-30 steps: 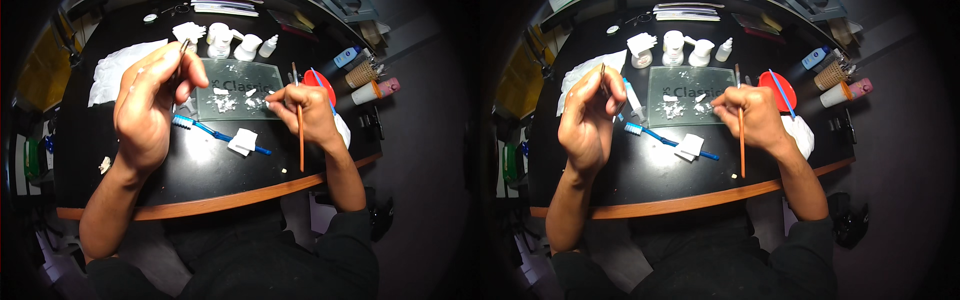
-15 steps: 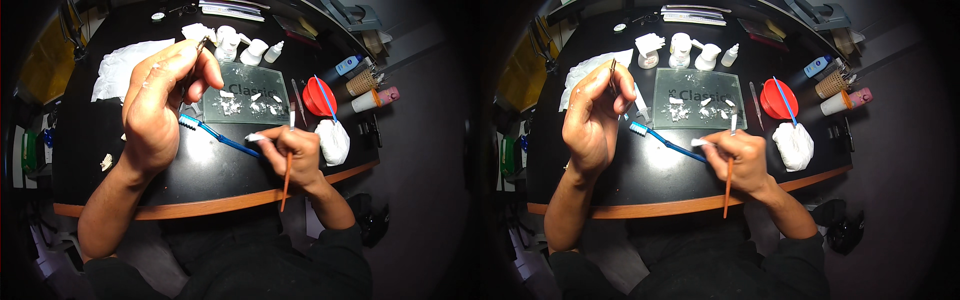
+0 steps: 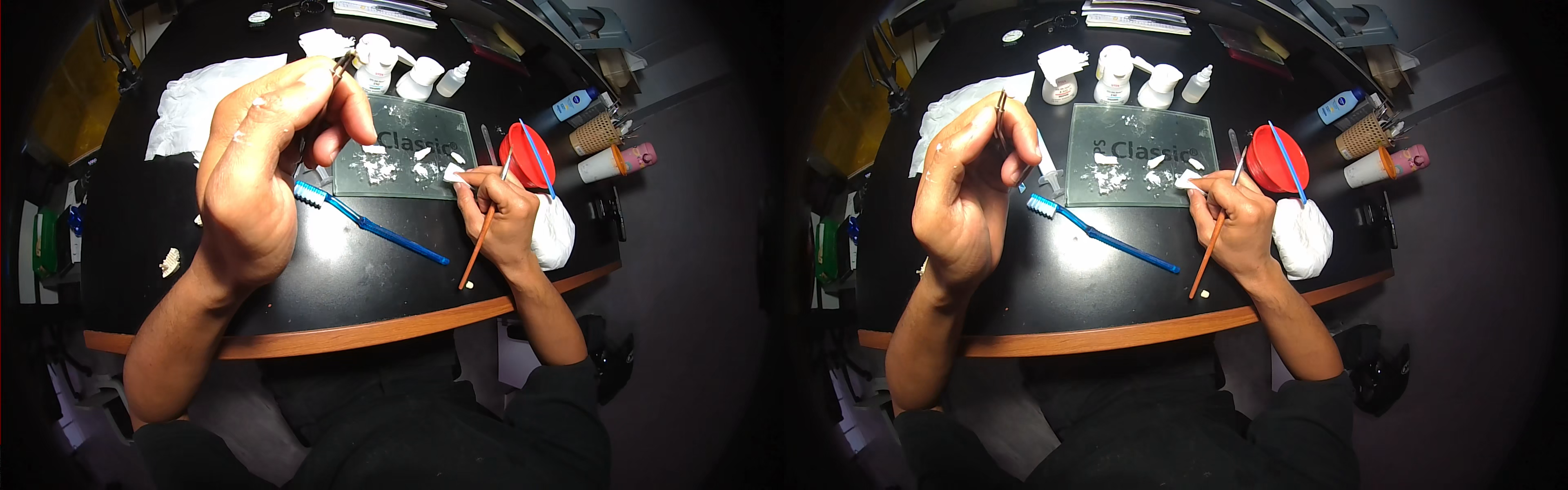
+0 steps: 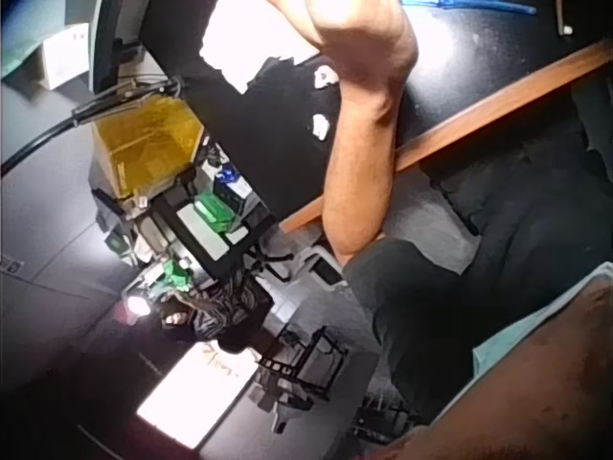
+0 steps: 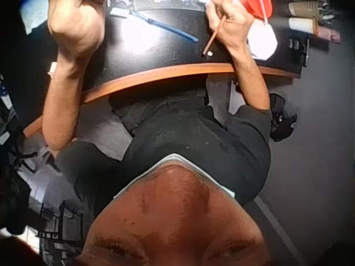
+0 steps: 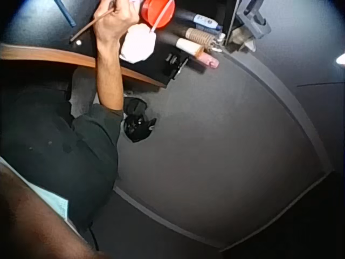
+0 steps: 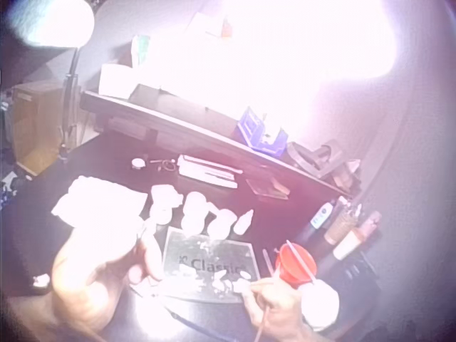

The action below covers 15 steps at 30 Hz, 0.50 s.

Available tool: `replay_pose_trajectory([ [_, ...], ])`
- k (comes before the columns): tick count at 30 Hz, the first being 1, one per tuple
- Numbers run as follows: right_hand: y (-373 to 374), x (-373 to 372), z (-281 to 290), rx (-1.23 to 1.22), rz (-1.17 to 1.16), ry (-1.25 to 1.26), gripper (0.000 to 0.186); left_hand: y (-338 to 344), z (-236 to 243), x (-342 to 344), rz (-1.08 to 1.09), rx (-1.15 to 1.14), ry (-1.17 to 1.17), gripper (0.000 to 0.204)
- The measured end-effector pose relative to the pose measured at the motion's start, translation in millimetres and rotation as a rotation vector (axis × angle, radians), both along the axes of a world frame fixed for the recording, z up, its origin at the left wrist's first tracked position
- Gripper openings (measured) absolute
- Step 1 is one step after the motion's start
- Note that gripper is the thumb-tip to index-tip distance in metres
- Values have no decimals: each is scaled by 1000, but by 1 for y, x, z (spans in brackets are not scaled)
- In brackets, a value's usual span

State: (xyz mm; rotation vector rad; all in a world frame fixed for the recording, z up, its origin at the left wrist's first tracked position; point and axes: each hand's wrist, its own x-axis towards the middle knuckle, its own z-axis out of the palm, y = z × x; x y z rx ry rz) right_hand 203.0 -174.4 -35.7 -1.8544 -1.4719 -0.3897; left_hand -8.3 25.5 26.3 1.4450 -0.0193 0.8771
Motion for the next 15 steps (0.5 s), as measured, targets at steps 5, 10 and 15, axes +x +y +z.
replay_pose_trajectory([
  [5, -1, 1, -1, -7, 9, -26, 11, 1, 1, 0, -3, 19, -11, 41],
  [10, 1, -3, 1, -69, -27, -71, 13, 3, -3, 1, -1, 7, -8, 42],
  [15, 2, -4, 2, -49, -15, -121, 13, 3, -2, 0, -5, 20, -13, 41],
])
